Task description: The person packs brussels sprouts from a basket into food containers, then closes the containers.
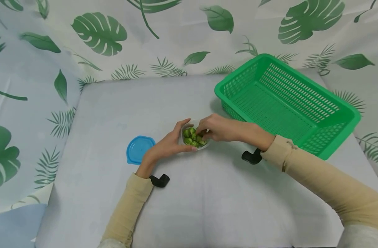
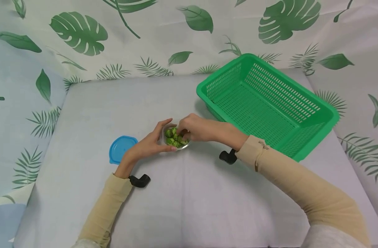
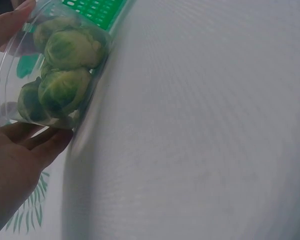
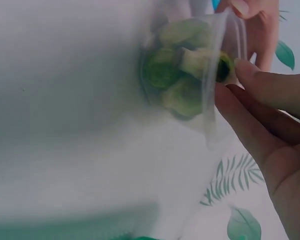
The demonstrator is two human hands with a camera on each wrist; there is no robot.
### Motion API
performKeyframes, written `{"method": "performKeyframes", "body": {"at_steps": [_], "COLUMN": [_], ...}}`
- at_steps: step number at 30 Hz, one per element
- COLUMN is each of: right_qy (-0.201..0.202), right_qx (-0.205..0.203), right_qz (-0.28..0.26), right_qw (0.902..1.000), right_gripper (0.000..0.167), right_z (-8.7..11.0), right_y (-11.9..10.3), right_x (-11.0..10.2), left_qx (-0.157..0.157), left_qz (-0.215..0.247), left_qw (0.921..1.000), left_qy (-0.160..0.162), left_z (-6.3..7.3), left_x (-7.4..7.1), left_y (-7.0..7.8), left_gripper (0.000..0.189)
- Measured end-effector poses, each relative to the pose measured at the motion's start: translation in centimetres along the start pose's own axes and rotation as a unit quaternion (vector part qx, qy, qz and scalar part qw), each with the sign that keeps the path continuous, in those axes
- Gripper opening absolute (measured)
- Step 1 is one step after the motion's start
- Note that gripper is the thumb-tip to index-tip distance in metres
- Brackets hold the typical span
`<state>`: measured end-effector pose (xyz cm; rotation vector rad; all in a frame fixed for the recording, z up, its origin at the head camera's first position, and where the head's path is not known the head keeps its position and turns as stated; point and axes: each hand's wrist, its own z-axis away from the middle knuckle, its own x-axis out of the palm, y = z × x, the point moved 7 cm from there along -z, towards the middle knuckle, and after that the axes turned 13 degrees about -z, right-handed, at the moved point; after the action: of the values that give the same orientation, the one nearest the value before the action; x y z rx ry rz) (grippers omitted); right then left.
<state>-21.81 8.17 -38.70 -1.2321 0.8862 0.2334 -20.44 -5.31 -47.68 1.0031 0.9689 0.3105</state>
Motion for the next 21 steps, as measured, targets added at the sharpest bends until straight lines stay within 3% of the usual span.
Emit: {"method": "performKeyframes", "body": {"at_steps": [8, 21], "right_qy": [0.023, 0.125], "right_qx": [0.031, 0.089], "right_qz": [-0.037, -0.029], "right_qw": [0.9986, 0.9878], "right_gripper": [0.024, 0.015], "right_z": [1.3, 4.6], "right_y": [-0.6, 0.2], "right_x": [-2.6, -8.4], "left_qx": [-0.004, 0.004], "left_qz": [0.006, -0.003], "left_qw": [1.0000, 1.0000], "left_qy": [-0.001, 0.003], "left_z": [0.0, 0.1], "left_x": [0.2, 0.0], "left_y": [-0.1, 0.0], "left_gripper": [0.104, 0.105]}}
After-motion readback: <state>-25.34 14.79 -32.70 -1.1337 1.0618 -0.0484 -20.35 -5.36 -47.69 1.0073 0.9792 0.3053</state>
